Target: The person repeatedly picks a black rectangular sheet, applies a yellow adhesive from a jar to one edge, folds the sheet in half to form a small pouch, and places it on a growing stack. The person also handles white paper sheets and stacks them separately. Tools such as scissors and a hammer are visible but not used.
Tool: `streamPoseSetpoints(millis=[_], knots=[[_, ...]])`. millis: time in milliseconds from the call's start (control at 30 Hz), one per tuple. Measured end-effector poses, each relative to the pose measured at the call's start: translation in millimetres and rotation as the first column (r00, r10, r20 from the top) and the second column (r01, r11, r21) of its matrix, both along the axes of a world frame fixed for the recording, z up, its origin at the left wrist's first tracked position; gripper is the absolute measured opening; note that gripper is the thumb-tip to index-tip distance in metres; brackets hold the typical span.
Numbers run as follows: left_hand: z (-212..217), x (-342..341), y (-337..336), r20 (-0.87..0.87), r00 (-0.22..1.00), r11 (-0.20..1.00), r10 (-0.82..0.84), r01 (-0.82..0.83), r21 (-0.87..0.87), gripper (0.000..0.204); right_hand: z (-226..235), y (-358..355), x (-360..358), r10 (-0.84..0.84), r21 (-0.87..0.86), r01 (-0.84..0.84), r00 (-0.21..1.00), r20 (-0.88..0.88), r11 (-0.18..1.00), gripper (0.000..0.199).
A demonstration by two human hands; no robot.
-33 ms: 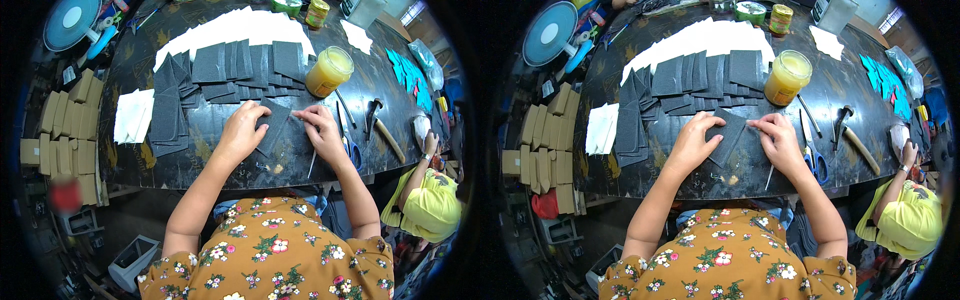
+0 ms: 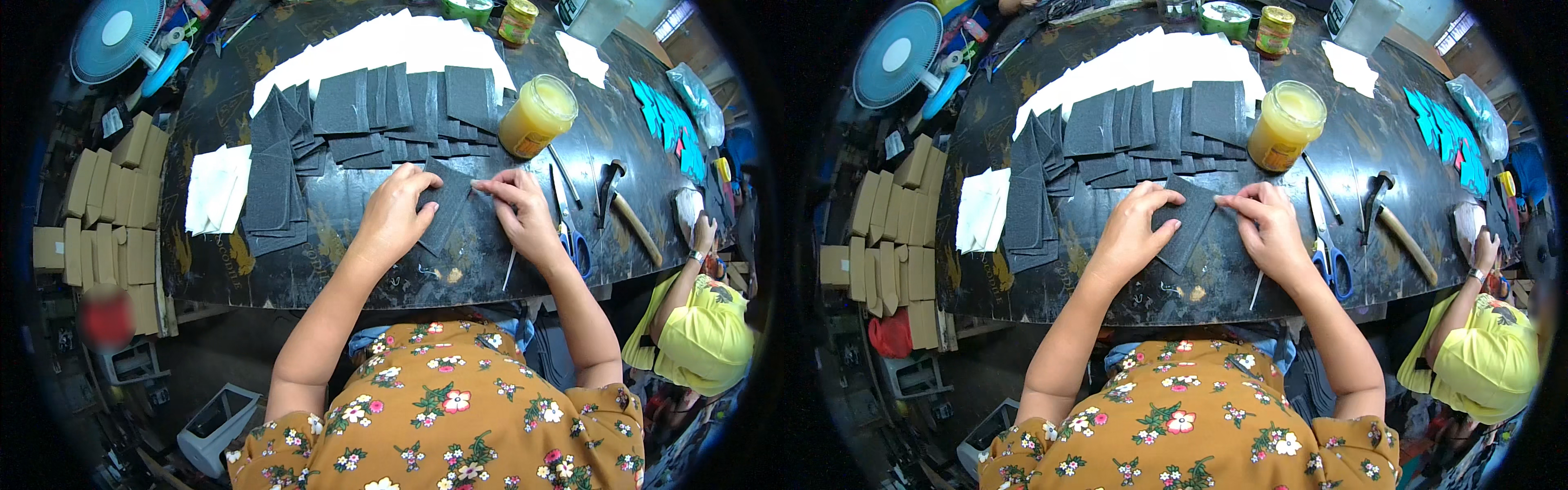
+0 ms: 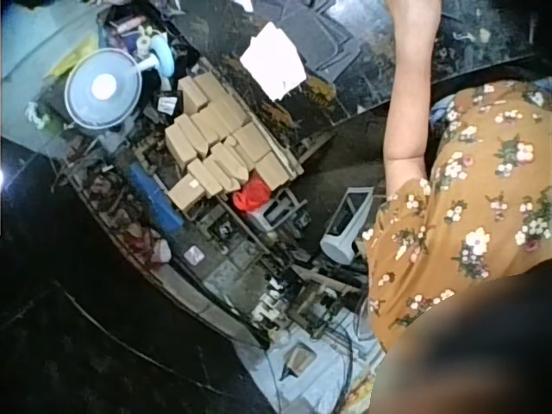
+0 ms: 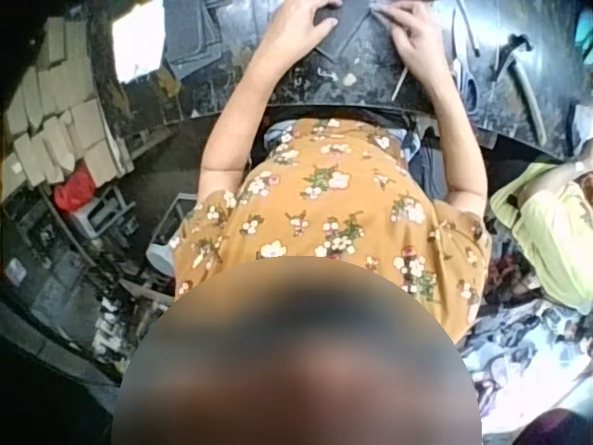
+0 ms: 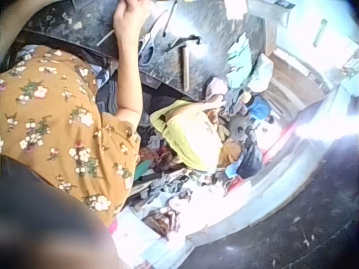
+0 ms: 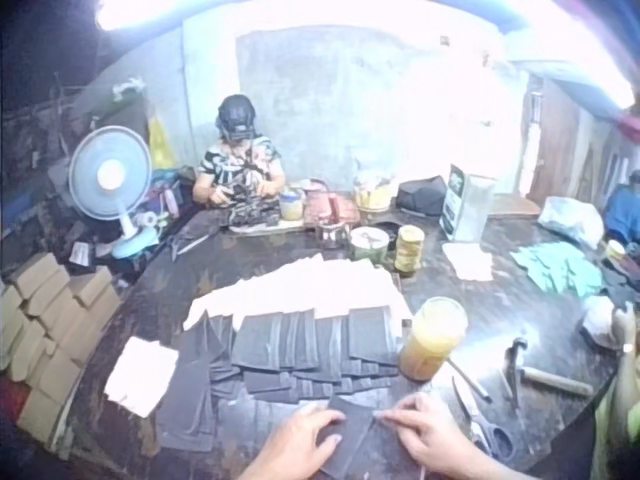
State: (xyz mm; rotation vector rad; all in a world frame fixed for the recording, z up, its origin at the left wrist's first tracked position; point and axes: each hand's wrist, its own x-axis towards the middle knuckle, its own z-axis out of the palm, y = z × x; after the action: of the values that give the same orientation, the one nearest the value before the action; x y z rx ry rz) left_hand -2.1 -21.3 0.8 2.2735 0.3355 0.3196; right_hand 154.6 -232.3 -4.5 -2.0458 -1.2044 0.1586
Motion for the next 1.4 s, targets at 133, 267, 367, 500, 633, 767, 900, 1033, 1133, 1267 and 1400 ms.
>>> streamPoseSetpoints(millis=[133,267,367,500,633,767,900,1033,1133,1267,1400], knots=[[-6,-2,-2,0.071,0.997,1.000,0.009,-0.011,0.018,0.030,-13,13,-4,-0.012,-0.003,0.012,0.995,0.101,1.000,0.038],[-11,1,3,0.078,0.997,1.000,0.000,-0.001,0.008,0.031,-3,8,-29,0.094,0.005,-0.097,0.975,0.203,0.995,0.045],[-15,5,8,0.121,0.993,1.000,-0.009,0.007,0.012,0.032,6,-1,-56,0.248,-0.073,-0.238,0.896,0.368,0.969,0.042],[-16,5,7,0.095,0.995,1.000,0.007,-0.008,0.017,0.031,11,-2,-65,0.304,-0.089,-0.293,0.866,0.396,0.952,0.037],[-10,4,6,0.074,0.997,1.000,0.011,-0.012,0.001,0.030,13,0,-60,0.272,-0.089,-0.258,0.880,0.389,0.962,0.035],[7,8,10,0.016,0.998,0.998,-0.056,0.057,-0.028,0.033,16,-8,-57,0.346,-0.070,-0.340,0.902,0.259,0.938,0.038],[28,41,29,0.414,0.905,0.989,0.102,-0.049,-0.137,0.034,10,-16,-45,0.087,0.050,-0.092,0.993,0.083,0.995,0.051],[37,112,52,0.418,0.888,0.978,0.192,-0.136,-0.160,0.037,-3,-17,-41,0.034,0.085,-0.039,0.997,0.065,0.996,0.044],[32,139,49,0.269,0.944,0.971,0.190,-0.221,0.093,0.044,-7,-18,-42,0.025,0.072,-0.031,0.996,0.090,0.997,0.042],[29,99,32,0.483,0.866,0.883,0.125,-0.319,0.344,0.056,-6,-17,-44,0.007,0.073,-0.011,0.999,0.053,0.997,0.042],[38,-7,69,0.414,0.859,0.810,0.301,-0.459,0.364,0.057,-2,-15,-44,0.048,0.018,-0.050,0.995,0.090,0.999,0.048]])
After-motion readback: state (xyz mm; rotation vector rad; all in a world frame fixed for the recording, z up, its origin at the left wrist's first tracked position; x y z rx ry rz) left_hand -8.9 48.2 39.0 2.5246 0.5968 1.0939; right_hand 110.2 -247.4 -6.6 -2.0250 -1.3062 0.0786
